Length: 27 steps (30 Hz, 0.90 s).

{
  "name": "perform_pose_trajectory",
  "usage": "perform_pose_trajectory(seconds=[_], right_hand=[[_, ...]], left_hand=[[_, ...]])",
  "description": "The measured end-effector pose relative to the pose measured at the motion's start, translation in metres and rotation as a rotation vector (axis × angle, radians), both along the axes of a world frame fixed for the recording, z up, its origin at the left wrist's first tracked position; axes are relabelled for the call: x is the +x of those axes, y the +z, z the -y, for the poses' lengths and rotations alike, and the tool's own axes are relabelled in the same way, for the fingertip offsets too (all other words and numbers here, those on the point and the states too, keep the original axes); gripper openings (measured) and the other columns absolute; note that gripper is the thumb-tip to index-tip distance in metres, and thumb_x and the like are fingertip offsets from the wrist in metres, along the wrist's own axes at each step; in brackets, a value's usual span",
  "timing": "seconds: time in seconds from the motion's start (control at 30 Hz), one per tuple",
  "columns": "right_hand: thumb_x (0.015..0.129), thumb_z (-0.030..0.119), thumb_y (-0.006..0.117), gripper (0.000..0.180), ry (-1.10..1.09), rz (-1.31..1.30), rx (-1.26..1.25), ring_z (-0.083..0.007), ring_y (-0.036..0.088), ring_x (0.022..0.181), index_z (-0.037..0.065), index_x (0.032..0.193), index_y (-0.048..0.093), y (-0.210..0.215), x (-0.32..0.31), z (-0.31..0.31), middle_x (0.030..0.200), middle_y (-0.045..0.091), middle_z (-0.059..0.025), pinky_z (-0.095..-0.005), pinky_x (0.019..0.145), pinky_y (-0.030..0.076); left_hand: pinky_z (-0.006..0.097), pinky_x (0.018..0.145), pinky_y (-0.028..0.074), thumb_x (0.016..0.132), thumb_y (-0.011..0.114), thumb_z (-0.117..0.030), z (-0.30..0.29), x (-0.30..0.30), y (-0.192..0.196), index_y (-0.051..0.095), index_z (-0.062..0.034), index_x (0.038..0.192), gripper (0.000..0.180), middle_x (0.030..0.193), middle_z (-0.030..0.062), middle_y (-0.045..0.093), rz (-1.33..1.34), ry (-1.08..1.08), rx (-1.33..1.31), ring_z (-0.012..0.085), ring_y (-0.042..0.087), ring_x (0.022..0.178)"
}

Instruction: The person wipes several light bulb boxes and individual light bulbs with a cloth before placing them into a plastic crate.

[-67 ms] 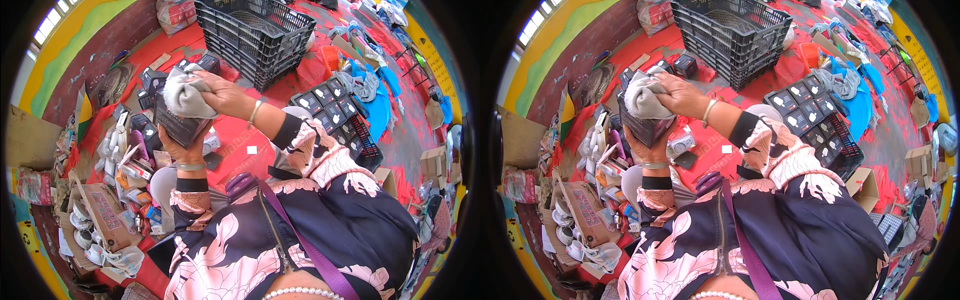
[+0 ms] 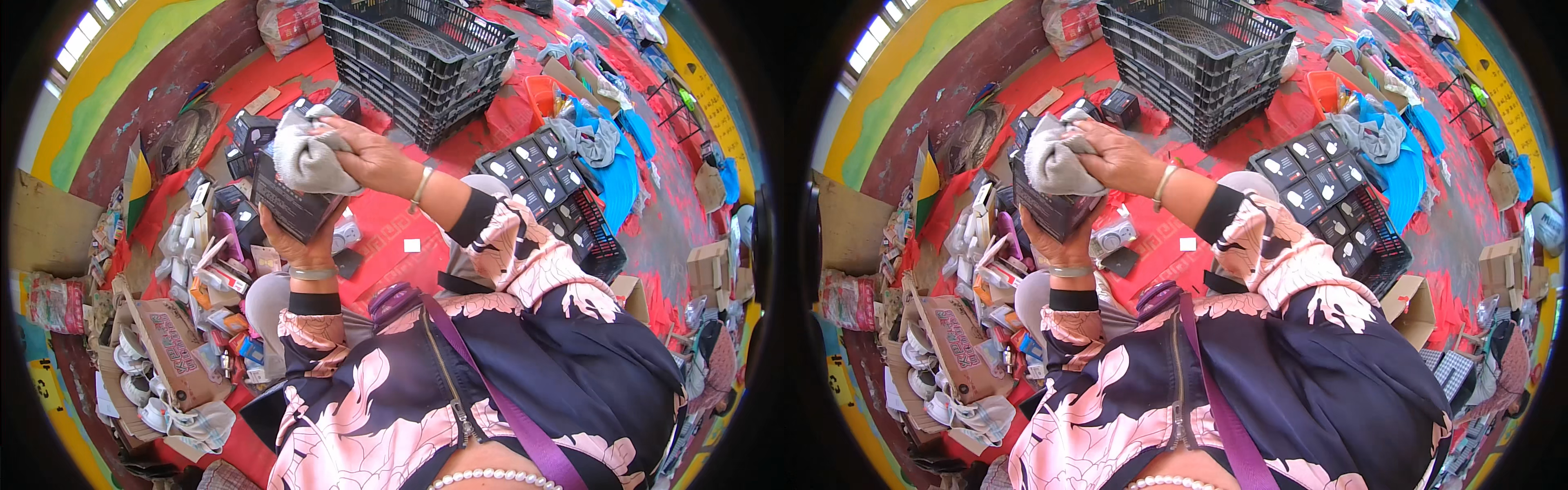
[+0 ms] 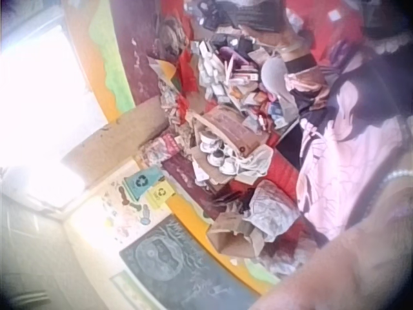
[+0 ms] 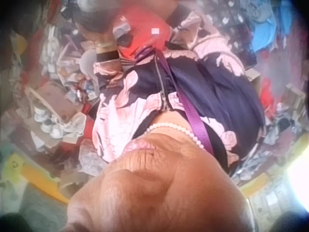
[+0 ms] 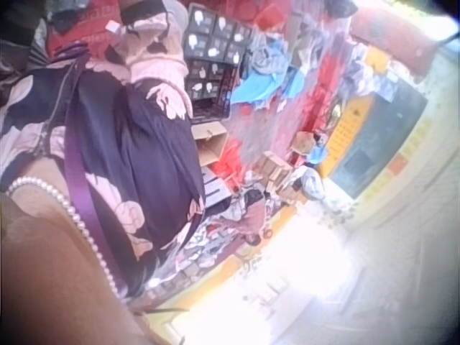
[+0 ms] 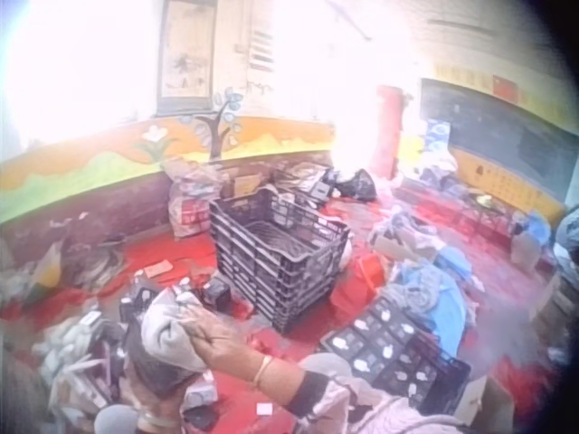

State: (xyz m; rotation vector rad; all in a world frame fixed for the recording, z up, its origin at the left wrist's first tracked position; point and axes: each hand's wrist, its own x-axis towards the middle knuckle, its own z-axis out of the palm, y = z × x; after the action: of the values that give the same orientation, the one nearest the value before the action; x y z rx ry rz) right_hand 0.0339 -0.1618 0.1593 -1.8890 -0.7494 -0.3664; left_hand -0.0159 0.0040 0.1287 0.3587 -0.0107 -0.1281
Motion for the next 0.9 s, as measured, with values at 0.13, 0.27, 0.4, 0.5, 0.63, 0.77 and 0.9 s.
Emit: perform_pose_trajectory(seconds=[0.13, 0.27, 0.4, 0.5, 0.63, 0.77, 0.9], right_hand=[[0.080, 0.009, 0.059, 0.046, -0.025, 0.171, -0.194, -0.0320, 0.043, 0.126, 0.006, 0.125, 0.054, -0.004, -0.026, 0.025, 0.133, 0.048, -0.0188, -0.0367, 0.103, 0.036], [0.073, 0.000, 0.057, 0.046, -0.149, -0.158, -0.139, -0.0228, 0.058, 0.108, 0.004, 0.119, 0.058, -0.012, -0.011, 0.071, 0.116, 0.060, -0.0149, -0.0301, 0.092, 0.045], [0.081, 0.005, 0.058, 0.033, -0.083, -0.336, 0.469, -0.0091, 0.055, 0.097, 0.004, 0.115, 0.060, 0.043, 0.015, 0.071, 0.104, 0.062, -0.0046, -0.0235, 0.085, 0.045], [0.086, 0.008, 0.055, 0.031, 0.238, -0.469, 0.526, -0.0089, 0.055, 0.093, 0.004, 0.117, 0.058, 0.055, 0.037, 0.035, 0.100, 0.062, -0.0014, -0.0222, 0.083, 0.044], [0.090, 0.015, 0.055, 0.024, 0.221, -0.654, 0.537, -0.0073, 0.055, 0.090, 0.003, 0.110, 0.060, 0.031, 0.030, -0.017, 0.100, 0.063, -0.0013, -0.0243, 0.080, 0.046], [0.085, 0.011, 0.054, 0.027, -0.094, 0.467, -0.306, -0.0193, 0.061, 0.101, 0.007, 0.111, 0.061, 0.050, 0.014, -0.032, 0.110, 0.063, -0.0088, -0.0347, 0.090, 0.045], [0.083, 0.017, 0.050, 0.032, -0.183, 0.728, -0.628, -0.0247, 0.055, 0.113, 0.002, 0.109, 0.060, 0.019, -0.017, -0.074, 0.114, 0.061, -0.0127, -0.0393, 0.102, 0.037]], left_hand=[[0.066, 0.091, 0.037, 0.075, 0.060, -0.056, -0.009, 0.001, 0.000, 0.042, -0.0158, 0.134, 0.074, 0.134, 0.0131, 0.046, 0.009, 0.023, -0.004, 0.0393, 0.043, 0.123], [0.067, 0.096, 0.033, 0.071, 0.065, -0.056, -0.012, 0.008, -0.005, 0.044, -0.0167, 0.133, 0.076, 0.134, 0.0120, 0.047, -0.010, 0.069, 0.000, 0.0395, 0.042, 0.124], [0.055, 0.087, 0.048, 0.084, 0.060, -0.047, -0.007, 0.006, -0.003, 0.048, -0.0089, 0.128, 0.059, 0.125, 0.0104, 0.055, 0.068, 0.018, -0.017, 0.0330, 0.058, 0.107], [0.046, 0.088, 0.049, 0.087, 0.058, -0.044, 0.001, 0.009, -0.012, 0.050, -0.0096, 0.125, 0.052, 0.121, 0.0079, 0.059, 0.036, 0.125, 0.055, 0.0264, 0.060, 0.105], [0.040, 0.086, 0.050, 0.088, 0.057, -0.048, 0.010, 0.008, -0.014, 0.052, -0.0108, 0.123, 0.052, 0.116, 0.0050, 0.061, 0.001, 0.149, 0.159, 0.0223, 0.059, 0.105], [0.040, 0.087, 0.050, 0.086, 0.057, -0.053, 0.018, 0.012, -0.014, 0.046, -0.0129, 0.129, 0.060, 0.119, 0.0033, 0.057, 0.004, 0.096, 0.114, 0.0219, 0.057, 0.108], [0.045, 0.089, 0.047, 0.086, 0.053, -0.057, 0.015, 0.013, -0.008, 0.042, -0.0119, 0.132, 0.065, 0.124, 0.0043, 0.053, 0.043, 0.030, -0.497, 0.0233, 0.054, 0.109]])
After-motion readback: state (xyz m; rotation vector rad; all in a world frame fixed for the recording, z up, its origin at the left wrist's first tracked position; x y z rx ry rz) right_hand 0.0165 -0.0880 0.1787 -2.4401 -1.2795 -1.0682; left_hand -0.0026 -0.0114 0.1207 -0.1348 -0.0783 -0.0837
